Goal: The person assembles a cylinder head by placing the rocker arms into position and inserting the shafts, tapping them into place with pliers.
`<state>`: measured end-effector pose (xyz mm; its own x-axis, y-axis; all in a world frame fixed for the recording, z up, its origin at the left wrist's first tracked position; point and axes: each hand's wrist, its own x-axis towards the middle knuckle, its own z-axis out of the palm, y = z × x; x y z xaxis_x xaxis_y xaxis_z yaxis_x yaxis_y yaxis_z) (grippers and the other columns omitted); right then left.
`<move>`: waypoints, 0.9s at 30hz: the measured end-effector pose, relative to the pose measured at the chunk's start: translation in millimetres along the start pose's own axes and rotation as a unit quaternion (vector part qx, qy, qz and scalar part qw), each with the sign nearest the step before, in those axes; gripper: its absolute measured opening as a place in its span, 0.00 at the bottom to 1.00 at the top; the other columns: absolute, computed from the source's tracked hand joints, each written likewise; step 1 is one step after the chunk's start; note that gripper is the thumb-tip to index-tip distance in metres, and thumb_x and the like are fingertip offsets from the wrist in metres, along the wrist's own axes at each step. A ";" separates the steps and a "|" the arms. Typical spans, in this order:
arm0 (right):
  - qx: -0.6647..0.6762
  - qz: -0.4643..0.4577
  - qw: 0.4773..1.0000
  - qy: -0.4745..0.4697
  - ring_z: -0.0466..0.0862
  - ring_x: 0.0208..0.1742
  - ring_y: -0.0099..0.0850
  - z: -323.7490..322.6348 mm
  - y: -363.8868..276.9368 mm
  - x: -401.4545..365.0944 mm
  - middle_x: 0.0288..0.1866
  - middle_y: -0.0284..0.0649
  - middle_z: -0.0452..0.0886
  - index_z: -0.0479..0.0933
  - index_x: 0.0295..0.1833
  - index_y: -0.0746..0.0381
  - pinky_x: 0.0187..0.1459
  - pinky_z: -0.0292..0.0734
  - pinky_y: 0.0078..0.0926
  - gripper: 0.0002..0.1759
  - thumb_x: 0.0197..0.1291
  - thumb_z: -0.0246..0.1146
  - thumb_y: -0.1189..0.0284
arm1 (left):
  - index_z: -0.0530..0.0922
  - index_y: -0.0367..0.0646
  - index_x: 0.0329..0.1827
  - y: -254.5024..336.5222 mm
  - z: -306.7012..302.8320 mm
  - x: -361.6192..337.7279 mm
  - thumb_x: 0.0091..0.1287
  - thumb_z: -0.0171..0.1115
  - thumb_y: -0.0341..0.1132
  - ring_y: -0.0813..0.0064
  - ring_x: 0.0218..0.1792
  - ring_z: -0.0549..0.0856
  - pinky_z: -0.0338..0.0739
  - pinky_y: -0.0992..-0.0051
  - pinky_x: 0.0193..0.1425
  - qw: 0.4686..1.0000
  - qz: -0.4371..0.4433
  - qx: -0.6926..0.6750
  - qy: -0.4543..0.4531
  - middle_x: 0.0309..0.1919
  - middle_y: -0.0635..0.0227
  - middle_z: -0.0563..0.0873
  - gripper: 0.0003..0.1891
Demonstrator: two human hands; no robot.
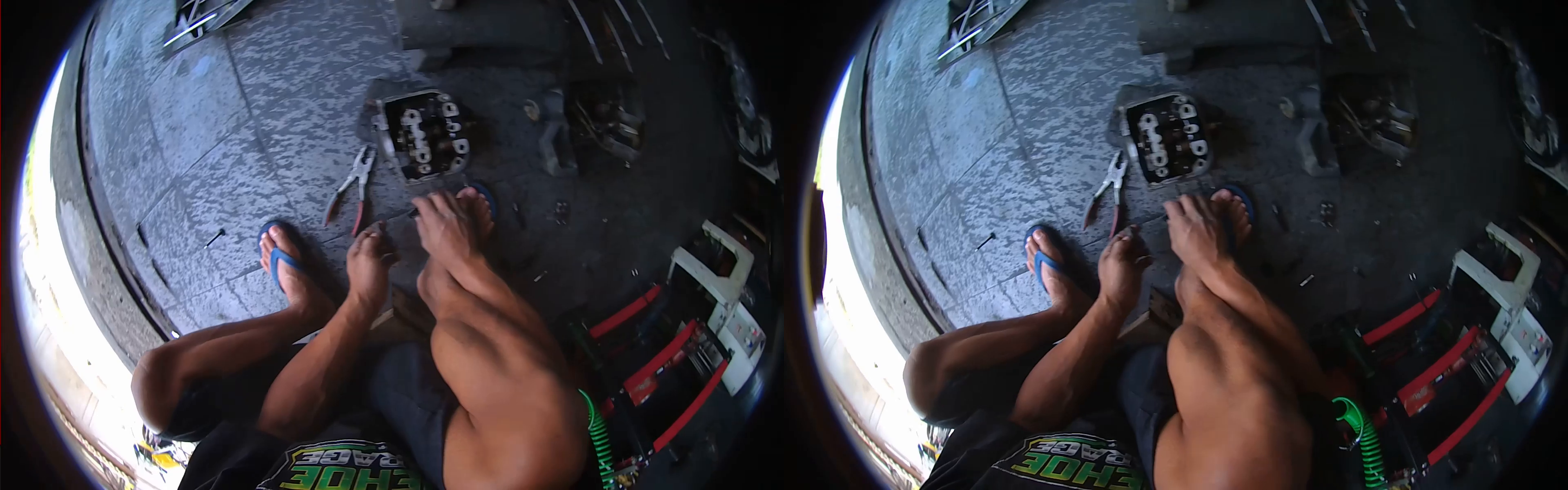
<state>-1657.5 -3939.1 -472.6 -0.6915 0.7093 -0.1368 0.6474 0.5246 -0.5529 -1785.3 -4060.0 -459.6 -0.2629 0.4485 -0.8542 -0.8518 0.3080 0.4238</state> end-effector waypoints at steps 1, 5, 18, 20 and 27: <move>0.025 0.009 0.999 0.017 0.80 0.51 0.45 -1.7 -3.2 -1.5 0.45 0.43 0.81 0.80 0.51 0.59 0.57 0.72 0.44 0.15 0.57 0.66 0.73 | 0.77 0.40 0.57 4.2 3.4 0.2 0.75 0.49 0.36 0.79 0.33 0.77 0.75 0.74 0.41 0.999 0.014 0.032 0.013 0.32 0.74 0.78 0.15; 0.063 0.111 0.983 0.130 0.83 0.48 0.45 -31.3 -2.2 -29.3 0.41 0.45 0.83 0.82 0.45 0.62 0.54 0.76 0.40 0.09 0.59 0.65 0.74 | 0.78 0.40 0.53 14.1 -0.2 8.5 0.72 0.48 0.36 0.78 0.34 0.77 0.74 0.73 0.41 0.986 0.065 0.148 -0.049 0.35 0.72 0.78 0.14; 0.129 0.452 0.833 0.292 0.85 0.45 0.31 -48.9 104.9 -165.4 0.43 0.40 0.87 0.83 0.50 0.65 0.50 0.78 0.29 0.12 0.61 0.68 0.75 | 0.76 0.41 0.47 14.5 12.1 16.4 0.70 0.47 0.33 0.74 0.36 0.78 0.72 0.72 0.41 0.996 -0.064 0.001 -0.058 0.41 0.68 0.80 0.10; 0.148 0.440 0.839 0.284 0.85 0.45 0.36 -45.1 116.2 -148.9 0.44 0.43 0.87 0.82 0.52 0.63 0.50 0.79 0.32 0.14 0.60 0.69 0.73 | 0.76 0.41 0.47 13.3 11.5 15.7 0.71 0.47 0.34 0.73 0.36 0.78 0.72 0.72 0.41 0.996 -0.058 0.026 -0.064 0.41 0.67 0.80 0.10; 0.019 0.294 0.944 0.152 0.83 0.52 0.53 -55.7 116.2 -82.8 0.50 0.48 0.83 0.76 0.55 0.62 0.51 0.79 0.46 0.22 0.56 0.71 0.72 | 0.78 0.36 0.55 19.6 21.1 7.8 0.74 0.49 0.41 0.73 0.38 0.78 0.73 0.71 0.47 0.985 -0.043 0.115 -0.123 0.37 0.69 0.81 0.19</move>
<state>-1507.2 -3910.7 -479.8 -0.0895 0.9775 -0.1910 0.8742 -0.0148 -0.4853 -1794.4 -4032.7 -451.6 -0.0524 0.5936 -0.8030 -0.7341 0.5222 0.4340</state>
